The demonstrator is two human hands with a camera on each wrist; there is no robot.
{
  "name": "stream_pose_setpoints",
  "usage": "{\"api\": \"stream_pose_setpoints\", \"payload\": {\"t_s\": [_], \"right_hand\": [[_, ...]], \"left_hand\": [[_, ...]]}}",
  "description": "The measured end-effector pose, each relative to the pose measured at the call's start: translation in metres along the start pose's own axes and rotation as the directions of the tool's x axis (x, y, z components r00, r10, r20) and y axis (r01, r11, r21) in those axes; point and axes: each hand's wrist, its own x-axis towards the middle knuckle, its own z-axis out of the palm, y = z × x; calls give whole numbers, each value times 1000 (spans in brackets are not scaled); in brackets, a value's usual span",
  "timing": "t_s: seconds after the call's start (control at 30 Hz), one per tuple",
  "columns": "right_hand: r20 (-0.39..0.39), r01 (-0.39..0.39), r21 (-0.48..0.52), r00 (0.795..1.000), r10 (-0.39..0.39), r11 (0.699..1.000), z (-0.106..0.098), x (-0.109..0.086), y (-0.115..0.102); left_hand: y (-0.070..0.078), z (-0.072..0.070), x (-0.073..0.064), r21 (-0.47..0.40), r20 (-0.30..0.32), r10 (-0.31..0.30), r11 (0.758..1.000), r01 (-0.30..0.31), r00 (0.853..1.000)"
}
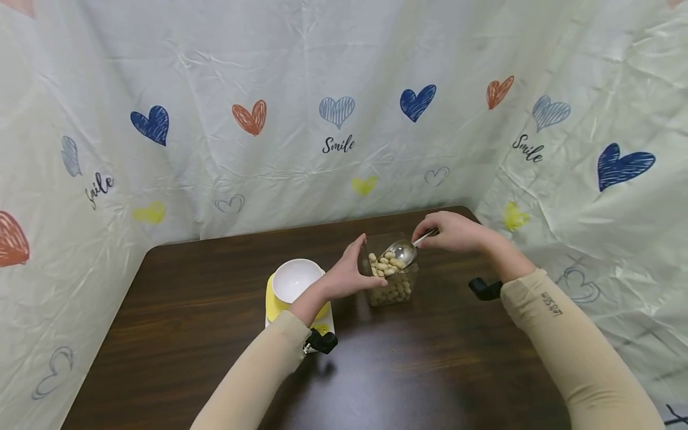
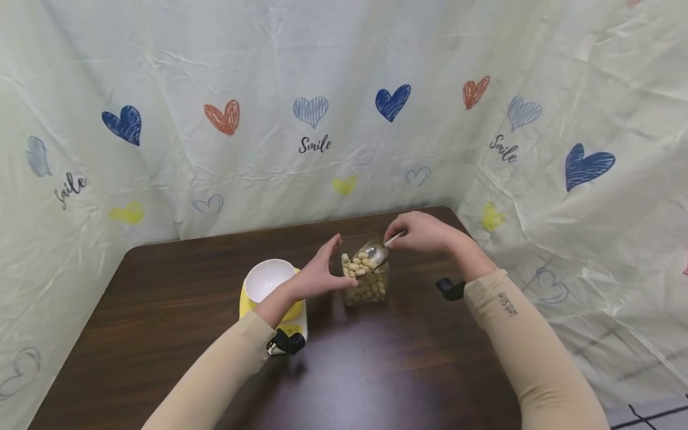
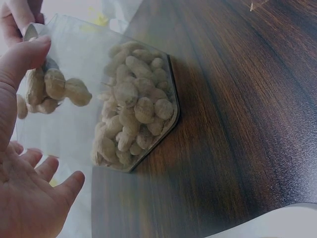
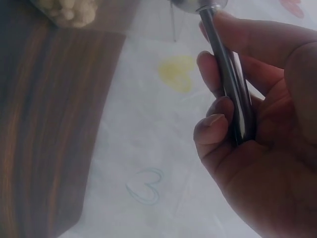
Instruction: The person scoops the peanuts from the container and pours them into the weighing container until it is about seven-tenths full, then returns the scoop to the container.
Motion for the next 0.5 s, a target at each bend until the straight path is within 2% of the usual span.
{"api": "stream_pose_setpoints", "payload": {"t_s": [0.5], "right_hand": [[-21, 4, 47, 1000, -3, 999, -6, -8, 7]], "left_hand": [[1, 1, 1, 3, 9, -2, 1000, 2, 1000]]}}
